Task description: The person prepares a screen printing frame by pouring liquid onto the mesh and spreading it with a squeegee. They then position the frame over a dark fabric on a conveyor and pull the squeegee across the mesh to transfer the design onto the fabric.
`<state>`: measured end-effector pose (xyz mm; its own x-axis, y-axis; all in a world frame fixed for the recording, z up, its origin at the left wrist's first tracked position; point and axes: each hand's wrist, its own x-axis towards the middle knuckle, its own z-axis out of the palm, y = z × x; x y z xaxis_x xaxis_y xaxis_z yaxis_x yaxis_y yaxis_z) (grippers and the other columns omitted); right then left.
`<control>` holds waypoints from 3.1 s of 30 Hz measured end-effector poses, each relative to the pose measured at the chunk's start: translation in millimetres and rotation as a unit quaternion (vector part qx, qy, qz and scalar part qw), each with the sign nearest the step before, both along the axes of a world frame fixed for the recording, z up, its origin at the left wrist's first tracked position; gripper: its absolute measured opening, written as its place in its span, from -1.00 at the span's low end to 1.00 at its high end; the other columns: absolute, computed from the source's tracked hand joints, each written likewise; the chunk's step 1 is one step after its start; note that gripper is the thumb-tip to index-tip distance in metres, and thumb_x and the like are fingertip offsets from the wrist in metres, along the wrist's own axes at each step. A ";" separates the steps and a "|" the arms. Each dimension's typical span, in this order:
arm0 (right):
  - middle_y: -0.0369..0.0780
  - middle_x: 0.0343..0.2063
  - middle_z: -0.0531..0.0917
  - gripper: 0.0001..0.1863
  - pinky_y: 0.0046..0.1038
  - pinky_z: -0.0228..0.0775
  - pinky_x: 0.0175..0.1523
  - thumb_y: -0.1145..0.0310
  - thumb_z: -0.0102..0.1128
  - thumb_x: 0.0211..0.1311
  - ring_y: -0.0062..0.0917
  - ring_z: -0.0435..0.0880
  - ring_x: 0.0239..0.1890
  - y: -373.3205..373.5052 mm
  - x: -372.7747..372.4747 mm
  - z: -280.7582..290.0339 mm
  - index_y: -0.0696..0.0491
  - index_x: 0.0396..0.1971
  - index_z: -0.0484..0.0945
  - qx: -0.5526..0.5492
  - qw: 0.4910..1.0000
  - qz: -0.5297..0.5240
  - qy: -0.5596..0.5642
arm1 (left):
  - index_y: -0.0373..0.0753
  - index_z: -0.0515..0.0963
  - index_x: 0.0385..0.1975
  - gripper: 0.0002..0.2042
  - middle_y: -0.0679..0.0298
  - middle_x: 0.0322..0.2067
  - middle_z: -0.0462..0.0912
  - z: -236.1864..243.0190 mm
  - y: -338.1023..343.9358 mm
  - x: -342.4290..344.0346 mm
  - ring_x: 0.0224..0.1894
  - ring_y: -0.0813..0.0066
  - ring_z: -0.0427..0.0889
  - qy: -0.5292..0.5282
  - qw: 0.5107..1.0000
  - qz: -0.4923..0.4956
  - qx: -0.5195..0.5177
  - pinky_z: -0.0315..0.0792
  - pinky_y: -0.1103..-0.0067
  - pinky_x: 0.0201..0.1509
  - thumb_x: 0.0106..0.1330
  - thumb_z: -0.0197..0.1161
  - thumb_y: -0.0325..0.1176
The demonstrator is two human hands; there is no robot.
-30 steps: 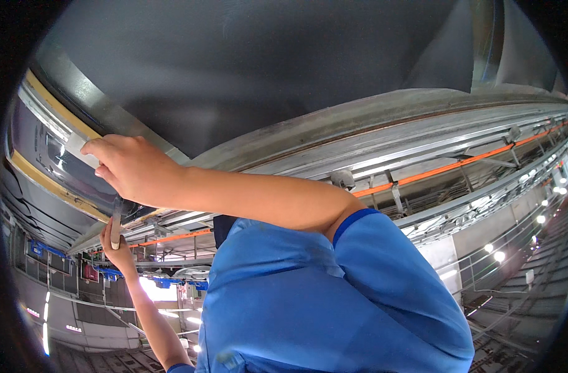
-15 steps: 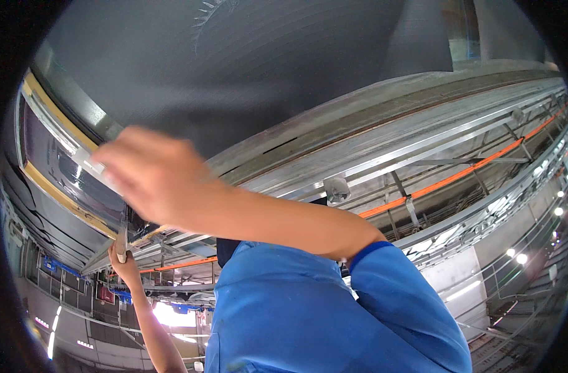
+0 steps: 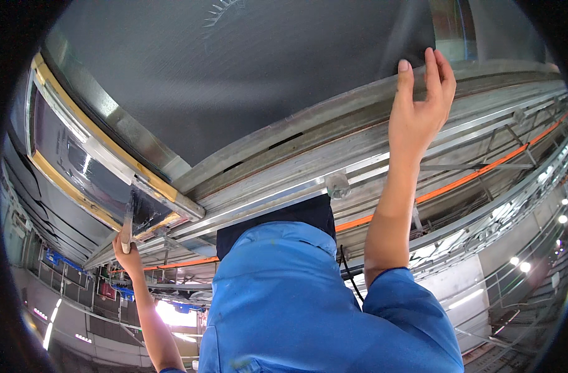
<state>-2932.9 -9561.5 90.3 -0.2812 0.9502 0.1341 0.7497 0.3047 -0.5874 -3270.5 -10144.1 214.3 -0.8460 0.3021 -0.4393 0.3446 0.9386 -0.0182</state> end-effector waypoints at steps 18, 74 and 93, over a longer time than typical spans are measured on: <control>-0.23 -0.31 0.46 -0.58 -0.29 0.27 -0.04 -0.02 0.35 0.29 -0.35 0.40 -0.19 33.9 -2.4 -29.9 0.07 -0.34 0.52 0.059 0.991 -0.098 -0.067 | -0.23 0.60 0.10 -0.43 0.12 -0.02 0.59 2.7 19.8 1.8 0.07 0.03 0.56 -0.031 0.999 -0.003 0.012 0.40 0.30 0.19 0.02 0.13 -0.78; -0.22 -0.32 0.51 -0.60 -0.31 0.46 -0.19 0.36 0.20 0.37 -0.34 0.52 -0.40 -123.0 -212.3 39.7 -0.07 0.19 0.48 -0.143 0.925 0.268 0.229 | -0.17 0.66 0.01 -0.40 0.15 0.02 0.65 -18.1 27.7 28.4 0.09 0.05 0.59 0.081 0.979 -0.037 0.183 0.42 0.30 0.22 -0.21 0.45 -0.59; 0.01 -0.18 0.73 -0.71 -0.15 0.46 0.08 0.19 0.08 0.37 -0.03 0.68 -0.04 -251.1 -325.0 19.7 0.01 -0.10 0.67 -0.139 0.965 0.185 0.125 | 0.07 0.65 0.08 -0.41 0.40 0.06 0.66 -37.4 16.3 3.2 0.01 0.24 0.55 0.096 0.897 -0.288 0.322 0.44 0.35 0.03 -0.05 0.37 -0.54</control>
